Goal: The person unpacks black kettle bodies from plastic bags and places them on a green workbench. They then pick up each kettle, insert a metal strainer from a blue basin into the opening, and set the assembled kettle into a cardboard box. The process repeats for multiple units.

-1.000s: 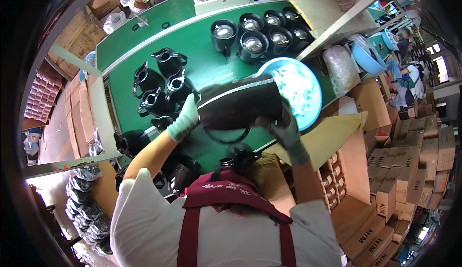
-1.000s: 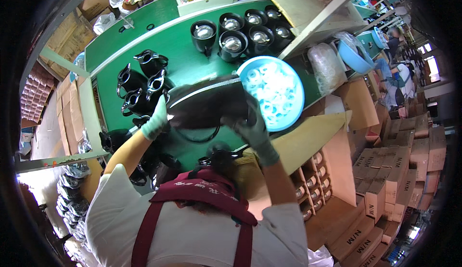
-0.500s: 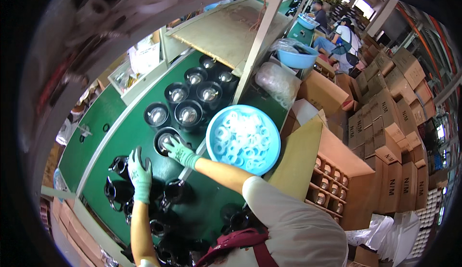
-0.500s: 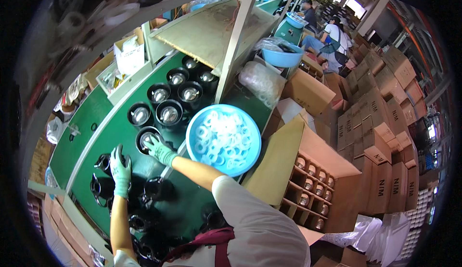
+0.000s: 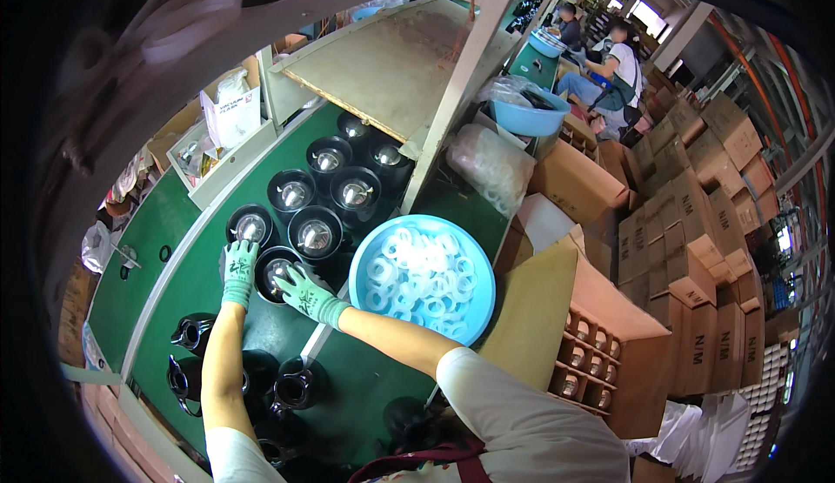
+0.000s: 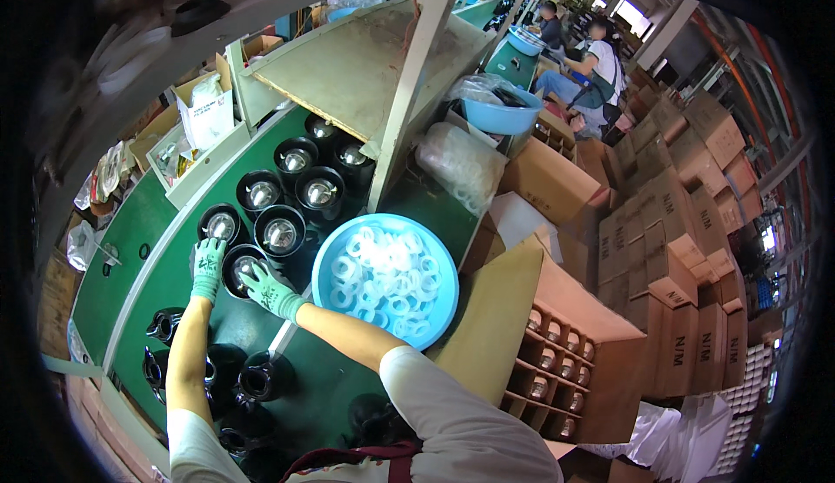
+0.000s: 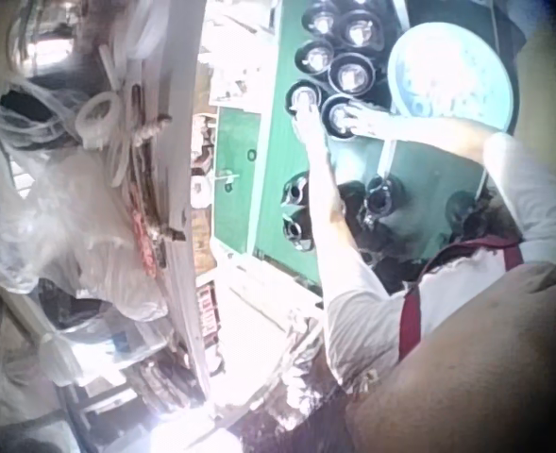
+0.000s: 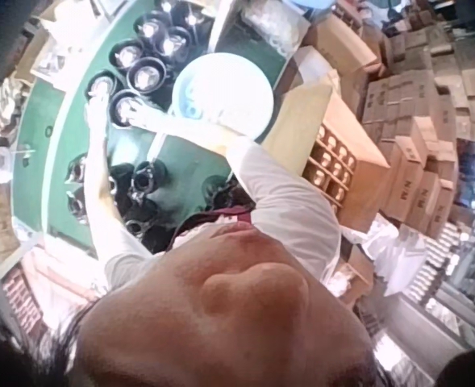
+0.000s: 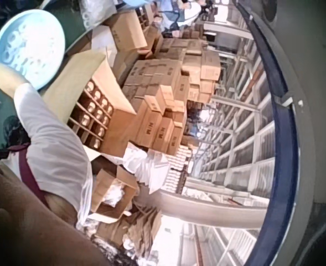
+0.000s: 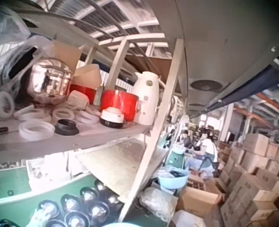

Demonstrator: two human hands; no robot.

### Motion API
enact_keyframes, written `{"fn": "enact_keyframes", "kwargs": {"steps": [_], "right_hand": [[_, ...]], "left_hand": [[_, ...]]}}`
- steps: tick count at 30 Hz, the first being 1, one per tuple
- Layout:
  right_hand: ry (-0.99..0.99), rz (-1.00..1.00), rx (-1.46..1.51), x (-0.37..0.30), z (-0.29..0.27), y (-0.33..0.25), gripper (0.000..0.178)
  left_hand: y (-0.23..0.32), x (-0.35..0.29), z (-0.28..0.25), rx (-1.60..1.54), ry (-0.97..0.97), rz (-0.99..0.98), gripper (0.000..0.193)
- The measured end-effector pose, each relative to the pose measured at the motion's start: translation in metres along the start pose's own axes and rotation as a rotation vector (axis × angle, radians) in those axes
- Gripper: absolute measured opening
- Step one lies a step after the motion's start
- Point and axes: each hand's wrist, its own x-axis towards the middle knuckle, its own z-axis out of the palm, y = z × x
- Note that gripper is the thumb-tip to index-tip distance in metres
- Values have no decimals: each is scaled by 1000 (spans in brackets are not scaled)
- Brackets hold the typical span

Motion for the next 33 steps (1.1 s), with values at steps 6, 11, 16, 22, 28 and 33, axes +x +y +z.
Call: {"fn": "enact_keyframes", "kwargs": {"steps": [6,11,16,22,28,33], "right_hand": [[-64,-18,289,-40,-85,12,47],[482,-116,615,-170,-213,83,27],[916,1039,258,-477,-276,134,23],[121,1620,119,-741,-108,89,52],[-37,1628,305,-810,-21,105,80],[-413,1707,124,-777,0,135,94]], "left_hand": [[5,8,-4,20,-111,36,41],[3,12,-11,380,-192,138,49],[93,38,-143,-269,267,207,38],[287,21,-159,-608,-93,383,32],[424,46,-97,-527,-313,442,40],[475,43,-7,-566,-137,78,44]]}}
